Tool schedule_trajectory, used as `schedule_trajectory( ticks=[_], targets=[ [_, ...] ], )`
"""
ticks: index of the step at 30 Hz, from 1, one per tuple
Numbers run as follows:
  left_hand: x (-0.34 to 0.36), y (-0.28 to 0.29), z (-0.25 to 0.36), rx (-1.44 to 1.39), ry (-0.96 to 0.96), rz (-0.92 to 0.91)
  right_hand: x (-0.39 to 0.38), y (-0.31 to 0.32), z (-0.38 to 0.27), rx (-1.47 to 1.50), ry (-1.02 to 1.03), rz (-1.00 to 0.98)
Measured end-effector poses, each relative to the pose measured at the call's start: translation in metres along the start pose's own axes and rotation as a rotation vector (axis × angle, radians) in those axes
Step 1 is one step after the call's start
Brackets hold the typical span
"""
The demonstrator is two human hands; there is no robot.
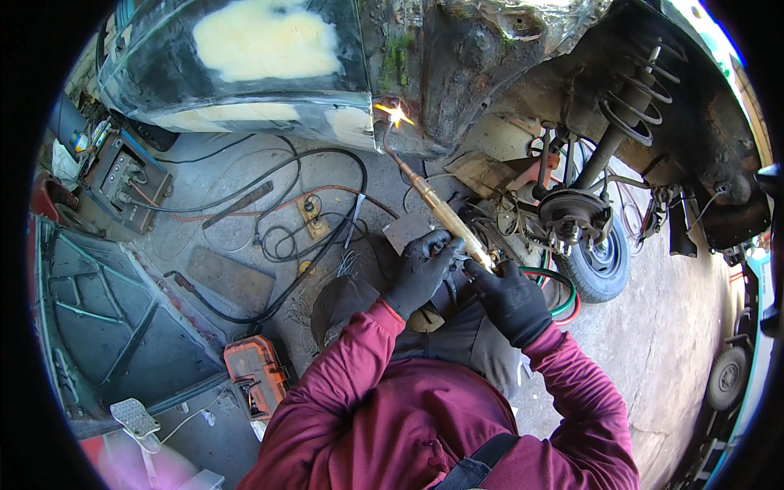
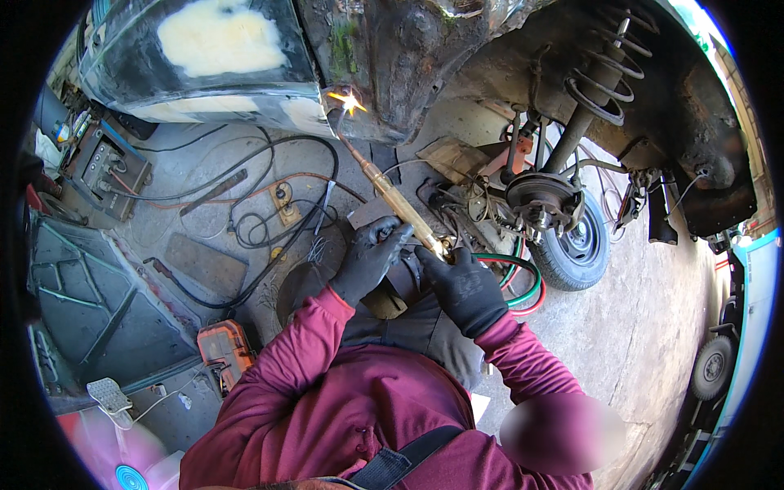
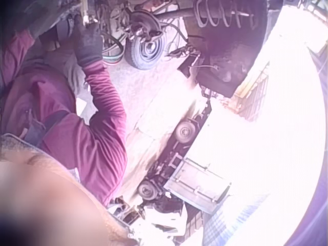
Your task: The person uses a blowtorch to heat a section of the car's front frame near the windshield, then uses a wrench to loosen and remove bolts. The person removes a metal trim piece from the windshield frame and places it aside.
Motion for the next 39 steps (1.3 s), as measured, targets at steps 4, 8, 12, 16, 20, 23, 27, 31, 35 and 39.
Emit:
schedule_trajectory(
  ticks=[4, 8, 12, 16, 20, 23, 27, 31, 35, 39],
  targets=[
    [-0.01, 0.0, 0.022, 0.166, -0.094, 0.014, -0.002, 0.024, -0.001, 0.446, 0.196, 0.151],
    [-0.024, -0.005, 0.044, 0.187, -0.175, -0.012, -0.009, 0.017, 0.024, 1.171, -0.1, -0.102],
    [-0.026, 0.019, 0.118, 0.361, -0.454, 0.14, -0.017, 0.023, 0.025, 1.584, -0.209, -0.196],
    [-0.038, 0.053, 0.272, 1.671, -1.166, 0.694, -0.014, 0.031, 0.024, 1.64, -0.184, -0.166],
    [-0.014, 0.084, 0.381, 1.477, -1.233, 0.839, -0.01, 0.032, 0.02, 1.712, -0.162, -0.16],
    [0.009, 0.077, 0.419, 1.065, -1.254, 0.842, -0.006, 0.029, 0.019, 1.757, -0.175, -0.163],
    [0.041, 0.081, 0.418, 1.179, -0.921, 0.95, 0.0, 0.029, 0.016, 1.767, -0.138, -0.165],
    [0.044, 0.085, 0.418, 1.22, -1.054, 0.949, 0.001, 0.029, 0.015, 1.792, -0.163, -0.184],
    [0.047, 0.088, 0.419, 1.231, -1.025, 0.948, 0.0, 0.032, 0.015, 1.769, -0.158, -0.173],
    [0.044, 0.082, 0.421, 1.278, -1.033, 0.98, -0.006, 0.033, 0.016, 1.763, -0.157, -0.154]
  ],
)
Point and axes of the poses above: each hand's wrist, its own x-axis towards the middle knuckle, its own y-axis out of the back of the hand, z = x × y, the point moved 8 cm from there along x, towards the middle knuckle, and after that the axes turned 4 degrees about x, right-handed, at the moved point
